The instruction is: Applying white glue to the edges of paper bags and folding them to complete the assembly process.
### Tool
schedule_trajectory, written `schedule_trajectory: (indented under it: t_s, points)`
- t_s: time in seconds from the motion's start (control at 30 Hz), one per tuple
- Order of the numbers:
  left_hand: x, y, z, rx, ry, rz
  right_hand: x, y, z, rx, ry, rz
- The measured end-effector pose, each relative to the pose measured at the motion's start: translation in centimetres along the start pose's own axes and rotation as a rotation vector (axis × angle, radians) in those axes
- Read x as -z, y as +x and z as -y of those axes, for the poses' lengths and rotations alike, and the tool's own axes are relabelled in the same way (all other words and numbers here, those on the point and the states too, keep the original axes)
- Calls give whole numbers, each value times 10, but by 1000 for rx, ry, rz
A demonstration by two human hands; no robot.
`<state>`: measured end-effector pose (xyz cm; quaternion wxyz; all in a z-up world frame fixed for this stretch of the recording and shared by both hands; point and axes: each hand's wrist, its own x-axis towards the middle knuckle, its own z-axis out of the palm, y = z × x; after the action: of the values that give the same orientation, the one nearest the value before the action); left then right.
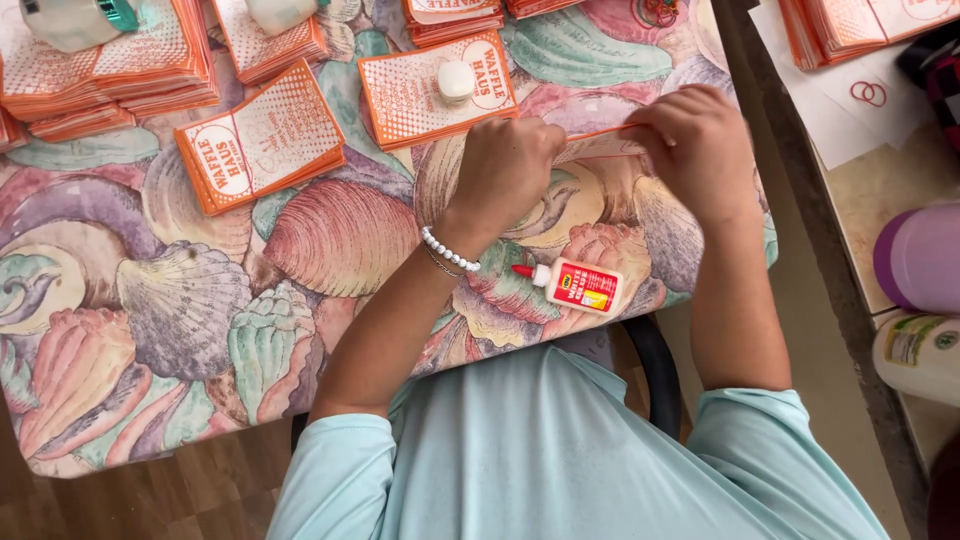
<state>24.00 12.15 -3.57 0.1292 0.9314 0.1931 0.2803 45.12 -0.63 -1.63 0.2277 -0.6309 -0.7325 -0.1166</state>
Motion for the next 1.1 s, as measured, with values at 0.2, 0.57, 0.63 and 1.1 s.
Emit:
schedule_trajectory:
  t_s: [0.2,0.57,0.63,1.1]
  points:
    - [-12,-11,3,237,-515,-166,4,-12,1,-260,597,-124]
    - [-39,-9,-22,586,-900,-475,-30,-14,13,-572,1131,-276]
    - [-39,-8,-21,593,-885,-466,-31,-13,15,-663,1101,-239]
    - [-38,-21,-17,492,-1085,-495,-38,-15,18,-705,1197,-270]
